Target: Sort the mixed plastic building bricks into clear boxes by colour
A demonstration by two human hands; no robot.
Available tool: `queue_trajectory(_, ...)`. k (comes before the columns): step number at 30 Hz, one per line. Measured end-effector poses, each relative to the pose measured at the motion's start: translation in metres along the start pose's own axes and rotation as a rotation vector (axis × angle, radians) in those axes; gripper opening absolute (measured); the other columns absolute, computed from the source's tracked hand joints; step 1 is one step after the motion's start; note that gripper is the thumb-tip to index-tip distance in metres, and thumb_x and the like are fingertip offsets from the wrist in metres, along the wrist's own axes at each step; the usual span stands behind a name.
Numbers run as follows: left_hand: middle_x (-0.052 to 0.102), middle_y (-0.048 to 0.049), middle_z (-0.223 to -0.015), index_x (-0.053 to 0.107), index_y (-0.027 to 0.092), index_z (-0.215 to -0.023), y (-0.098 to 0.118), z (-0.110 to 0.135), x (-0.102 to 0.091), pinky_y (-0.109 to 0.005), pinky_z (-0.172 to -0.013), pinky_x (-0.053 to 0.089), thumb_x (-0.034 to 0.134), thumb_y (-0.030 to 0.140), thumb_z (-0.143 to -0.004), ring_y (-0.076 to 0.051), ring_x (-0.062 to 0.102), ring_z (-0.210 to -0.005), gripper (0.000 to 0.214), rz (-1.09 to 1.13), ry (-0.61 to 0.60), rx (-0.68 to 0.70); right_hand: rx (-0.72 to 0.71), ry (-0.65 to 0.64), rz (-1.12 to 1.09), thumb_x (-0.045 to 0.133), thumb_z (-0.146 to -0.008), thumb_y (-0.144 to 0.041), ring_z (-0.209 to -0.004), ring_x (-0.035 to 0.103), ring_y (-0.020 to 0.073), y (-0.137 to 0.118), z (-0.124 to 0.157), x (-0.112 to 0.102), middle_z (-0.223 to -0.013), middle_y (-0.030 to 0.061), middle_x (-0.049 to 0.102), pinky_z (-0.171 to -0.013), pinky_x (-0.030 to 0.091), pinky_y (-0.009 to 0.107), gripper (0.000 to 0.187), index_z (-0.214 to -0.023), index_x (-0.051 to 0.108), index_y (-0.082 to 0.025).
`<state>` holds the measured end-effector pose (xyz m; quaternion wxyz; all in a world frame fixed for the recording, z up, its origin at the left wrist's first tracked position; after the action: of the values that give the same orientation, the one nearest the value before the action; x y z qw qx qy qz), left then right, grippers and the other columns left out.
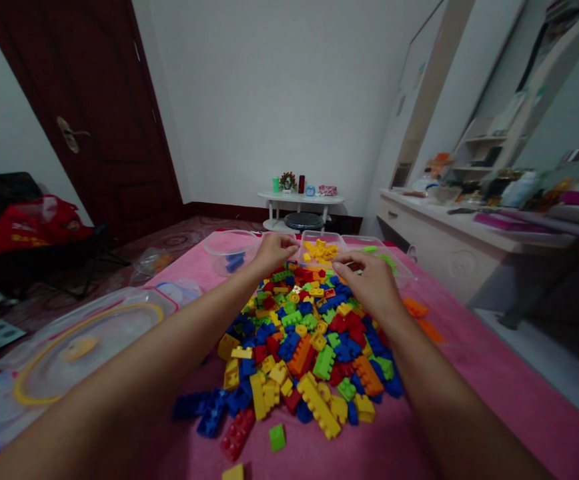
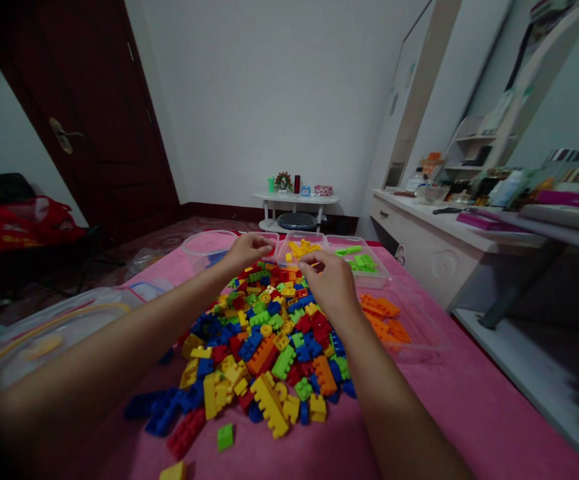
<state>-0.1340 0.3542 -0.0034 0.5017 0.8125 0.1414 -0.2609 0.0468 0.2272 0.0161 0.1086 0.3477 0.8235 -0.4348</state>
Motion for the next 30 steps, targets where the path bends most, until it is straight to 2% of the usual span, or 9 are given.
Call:
queue_trajectory(3, 0.066, -0.0027, -0.066, 0.071, 0.012, -0.079, 0.020, 0.033, 0.002, -0.020, -0.055, 0.039, 0.061, 0.030, -0.071, -0.012, 0.056, -0.059, 0.022, -0.039, -0.201, 0.076, 0.006, -0.112, 0.014, 0.059, -0.071, -0.024, -0.069, 0.063, 0.0174, 0.004, -0.001, 0.002, -0.075, 0.0037, 0.071, -0.065, 0.047, 0.029, 0.015, -0.075, 0.071, -0.017)
queue_trajectory(6, 0.067, -0.0020, -0.064, 0.073, 0.016, -0.075, 0.038, 0.065, -0.001, -0.021, -0.053, 0.036, 0.066, 0.030, -0.067, -0.013, 0.056, -0.057, 0.018, -0.252, -0.369, 0.117, 0.001, -0.239, 0.060, 0.060, -0.069, -0.022, -0.066, 0.062, 0.0170, 0.005, 0.000, 0.006, -0.071, 0.0032, 0.070, -0.063, 0.046, 0.028, 0.013, -0.072, 0.071, -0.017)
queue_trajectory(10, 0.071, -0.0030, -0.080, 0.075, 0.024, -0.081, 0.048, 0.091, -0.006, -0.023, -0.057, 0.037, 0.074, 0.033, -0.058, -0.018, 0.061, -0.071, 0.025, -0.561, -0.395, 0.104, -0.037, -0.467, 0.089, 0.062, -0.065, -0.016, -0.062, 0.061, 0.0150, -0.001, 0.010, 0.018, -0.067, 0.0005, 0.069, -0.057, 0.044, 0.024, 0.013, -0.073, 0.072, -0.019)
queue_trajectory(14, 0.071, -0.0035, -0.087, 0.073, 0.029, -0.093, 0.050, 0.102, 0.001, -0.024, -0.061, 0.039, 0.077, 0.034, -0.053, -0.022, 0.063, -0.081, 0.040, -0.664, -0.470, 0.171, -0.152, -0.687, 0.225, 0.066, -0.060, -0.012, -0.062, 0.060, 0.0141, -0.014, 0.027, 0.034, -0.070, -0.0027, 0.070, -0.055, 0.040, 0.022, 0.032, -0.087, 0.074, -0.027)
queue_trajectory(17, 0.070, -0.0039, -0.086, 0.072, 0.030, -0.094, 0.049, 0.104, 0.003, -0.024, -0.060, 0.039, 0.078, 0.035, -0.053, -0.023, 0.063, -0.082, 0.041, -0.688, -0.489, 0.184, -0.246, -0.681, 0.432, 0.071, -0.056, -0.011, -0.067, 0.061, 0.0166, -0.023, 0.036, 0.041, -0.075, -0.0018, 0.071, -0.057, 0.038, 0.024, 0.040, -0.090, 0.074, -0.032)
queue_trajectory(21, 0.069, -0.0046, -0.080, 0.073, 0.026, -0.085, 0.047, 0.105, 0.006, -0.025, -0.058, 0.038, 0.076, 0.037, -0.056, -0.023, 0.061, -0.074, 0.031, -0.667, -0.536, 0.197, -0.259, -0.684, 0.575, 0.073, -0.059, -0.016, -0.080, 0.064, 0.0217, -0.032, 0.042, 0.044, -0.084, 0.0009, 0.072, -0.063, 0.040, 0.027, 0.030, -0.084, 0.075, -0.033)
queue_trajectory(26, 0.067, -0.0024, -0.070, 0.073, 0.023, -0.077, 0.044, 0.106, 0.007, -0.024, -0.052, 0.033, 0.074, 0.037, -0.059, -0.018, 0.058, -0.065, 0.023, -0.617, -0.585, 0.183, -0.246, -0.706, 0.598, 0.070, -0.061, -0.017, -0.086, 0.062, 0.0218, -0.039, 0.044, 0.041, -0.092, 0.0038, 0.067, -0.067, 0.042, 0.027, 0.024, -0.081, 0.074, -0.029)
queue_trajectory(30, 0.061, 0.0002, -0.061, 0.069, 0.019, -0.069, 0.044, 0.100, -0.003, -0.023, -0.049, 0.030, 0.071, 0.038, -0.060, -0.014, 0.052, -0.057, 0.022, -0.500, -0.524, 0.163, -0.207, -0.691, 0.548, 0.067, -0.061, -0.020, -0.080, 0.061, 0.0199, -0.040, 0.042, 0.037, -0.089, 0.0041, 0.066, -0.062, 0.039, 0.026, 0.016, -0.076, 0.072, -0.025)
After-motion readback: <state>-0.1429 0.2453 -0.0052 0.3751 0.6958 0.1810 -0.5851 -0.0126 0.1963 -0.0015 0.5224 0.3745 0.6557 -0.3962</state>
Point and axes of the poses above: each hand's wrist, its own z-axis away from the middle knuckle, its own x-axis out of the palm, y = z × x, the point moved 4 cm from there along -z, towards the middle knuckle
